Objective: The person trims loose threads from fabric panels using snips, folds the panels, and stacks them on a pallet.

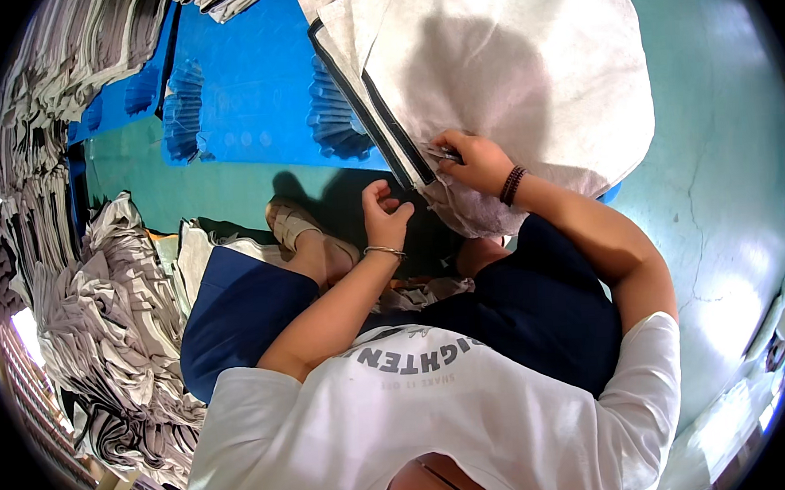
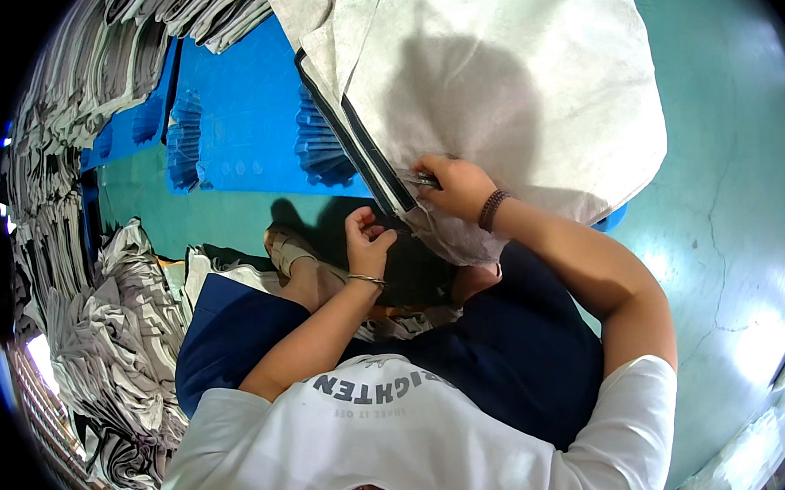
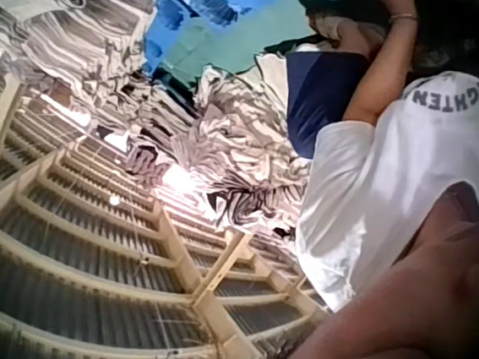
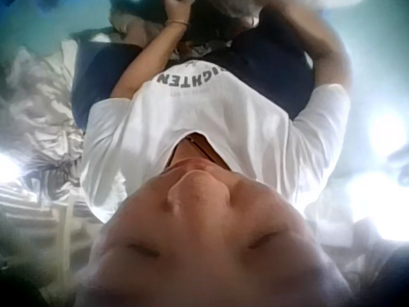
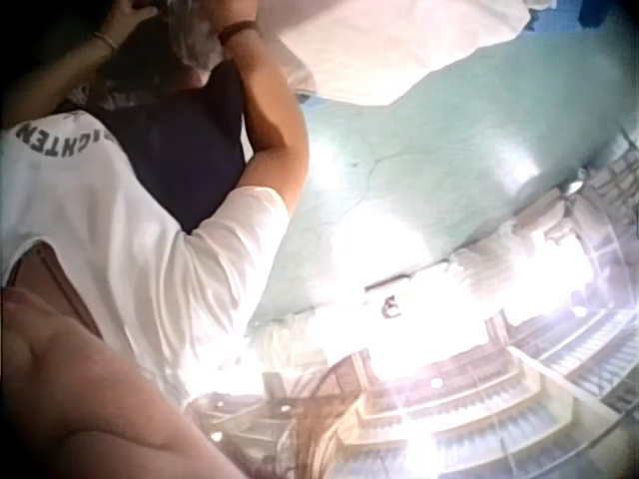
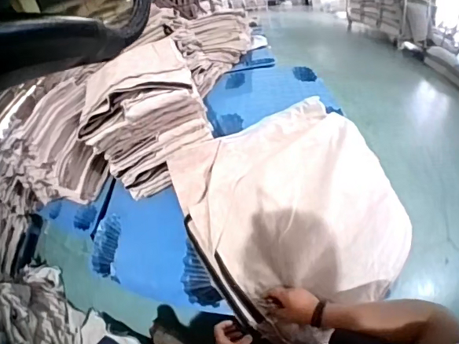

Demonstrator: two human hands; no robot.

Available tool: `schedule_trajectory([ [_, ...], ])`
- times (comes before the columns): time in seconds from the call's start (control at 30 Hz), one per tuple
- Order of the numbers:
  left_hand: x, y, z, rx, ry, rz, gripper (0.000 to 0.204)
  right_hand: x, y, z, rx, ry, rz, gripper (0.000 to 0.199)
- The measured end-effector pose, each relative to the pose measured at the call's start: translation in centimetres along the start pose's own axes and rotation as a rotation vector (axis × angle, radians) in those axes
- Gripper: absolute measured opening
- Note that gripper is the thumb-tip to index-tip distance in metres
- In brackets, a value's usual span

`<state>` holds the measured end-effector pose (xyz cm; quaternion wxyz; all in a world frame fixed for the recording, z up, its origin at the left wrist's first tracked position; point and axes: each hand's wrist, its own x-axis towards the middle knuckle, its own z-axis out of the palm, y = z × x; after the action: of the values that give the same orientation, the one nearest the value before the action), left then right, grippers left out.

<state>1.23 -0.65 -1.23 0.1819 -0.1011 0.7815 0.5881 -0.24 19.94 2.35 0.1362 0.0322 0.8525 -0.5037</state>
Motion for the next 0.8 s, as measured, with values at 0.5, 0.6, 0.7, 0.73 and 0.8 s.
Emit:
schedule_trajectory([
  [0.5,-0.6,0.0,-0.6,-0.283,-0.17,-0.394,0.01,-1.4,-3.1,0.0,-0.589,-0.018,-0.616,0.017],
  [0.6,-0.7,0.4,-0.2,-0.265,-0.16,-0.487,0.009,-1.8,-3.3,0.3,-0.682,-0.009,-0.727,0.014],
  [0.7,-0.6,0.6,0.2,-0.303,-0.135,-0.599,0.008,-1.9,-2.9,1.1,-0.738,0.001,-0.765,0.017],
  [0.73,-0.5,0.4,0.2,-0.346,-0.122,-0.631,0.007,-1.9,-2.8,1.3,-0.755,0.0,-0.767,0.019],
  [0.8,-0.3,0.2,0.2,-0.414,-0.093,-0.678,0.006,-1.9,-2.4,1.6,-0.73,0.001,-0.765,0.014],
])
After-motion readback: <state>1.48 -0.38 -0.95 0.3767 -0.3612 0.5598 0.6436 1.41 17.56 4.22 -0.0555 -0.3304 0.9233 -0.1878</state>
